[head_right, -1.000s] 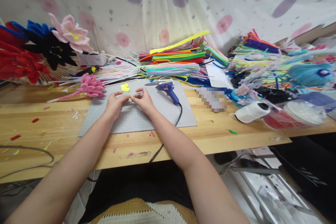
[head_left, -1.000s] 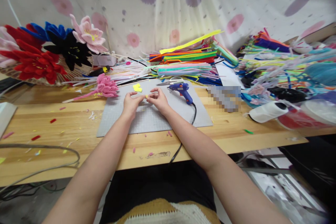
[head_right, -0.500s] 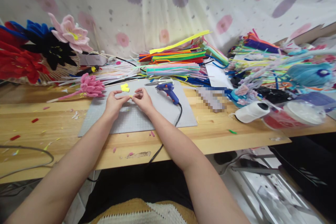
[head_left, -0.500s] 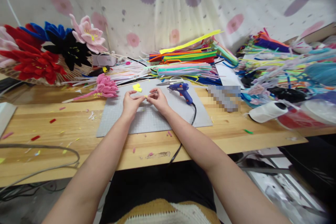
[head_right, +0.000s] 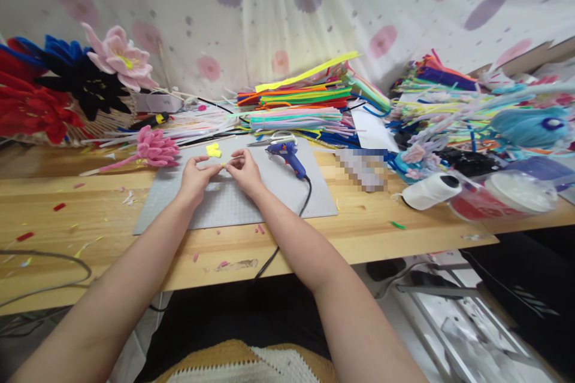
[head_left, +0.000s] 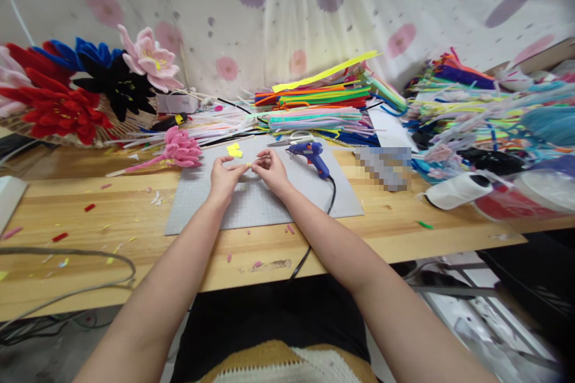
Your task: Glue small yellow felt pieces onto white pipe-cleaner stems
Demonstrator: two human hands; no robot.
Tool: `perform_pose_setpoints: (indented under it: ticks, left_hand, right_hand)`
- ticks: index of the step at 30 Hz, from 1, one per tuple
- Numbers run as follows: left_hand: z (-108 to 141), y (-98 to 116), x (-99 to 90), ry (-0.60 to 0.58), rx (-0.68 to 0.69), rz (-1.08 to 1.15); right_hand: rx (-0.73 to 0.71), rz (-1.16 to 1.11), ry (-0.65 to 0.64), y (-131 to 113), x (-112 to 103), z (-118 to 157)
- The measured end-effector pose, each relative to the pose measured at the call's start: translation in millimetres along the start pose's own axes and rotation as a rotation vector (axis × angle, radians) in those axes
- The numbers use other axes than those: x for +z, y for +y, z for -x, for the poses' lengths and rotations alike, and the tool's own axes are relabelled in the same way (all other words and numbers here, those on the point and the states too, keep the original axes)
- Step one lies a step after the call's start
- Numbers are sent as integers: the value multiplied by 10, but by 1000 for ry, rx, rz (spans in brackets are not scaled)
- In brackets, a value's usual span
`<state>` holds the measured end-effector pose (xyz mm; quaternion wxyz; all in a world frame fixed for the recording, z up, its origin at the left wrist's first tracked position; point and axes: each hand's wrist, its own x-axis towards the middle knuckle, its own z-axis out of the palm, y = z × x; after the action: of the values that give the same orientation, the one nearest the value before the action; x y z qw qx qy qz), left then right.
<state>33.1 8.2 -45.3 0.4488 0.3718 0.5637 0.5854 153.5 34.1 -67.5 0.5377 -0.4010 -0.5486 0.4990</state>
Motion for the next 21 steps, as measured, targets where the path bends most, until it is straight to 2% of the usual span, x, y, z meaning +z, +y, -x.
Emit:
perform_pose_setpoints:
  ticks: [7,11,12,14,17,19,21]
  left_hand:
    - [8,8,6,-9,-24,40]
    - [-3,7,5,44,-40,32]
    - [-9,5,3,53,-45,25]
    - [-18,5,-2,59,-57,26]
    - [-25,11,-1,60,-76,39]
    - [-25,19,7,54,-82,40]
    - [-24,24,19,53,-82,27]
  right_hand:
    - [22,44,9,26,4,-11]
    - [29,215,-5,-147,-141,-27]
    - [47,288,-48,-245,-226,-21]
    - [140,463,-272,-490,-462,9]
    - [366,684,-552,-852,-936,79]
    - [448,844,-529,-998,-1251,112]
    - [447,1014,-383,-1032,-1487,112]
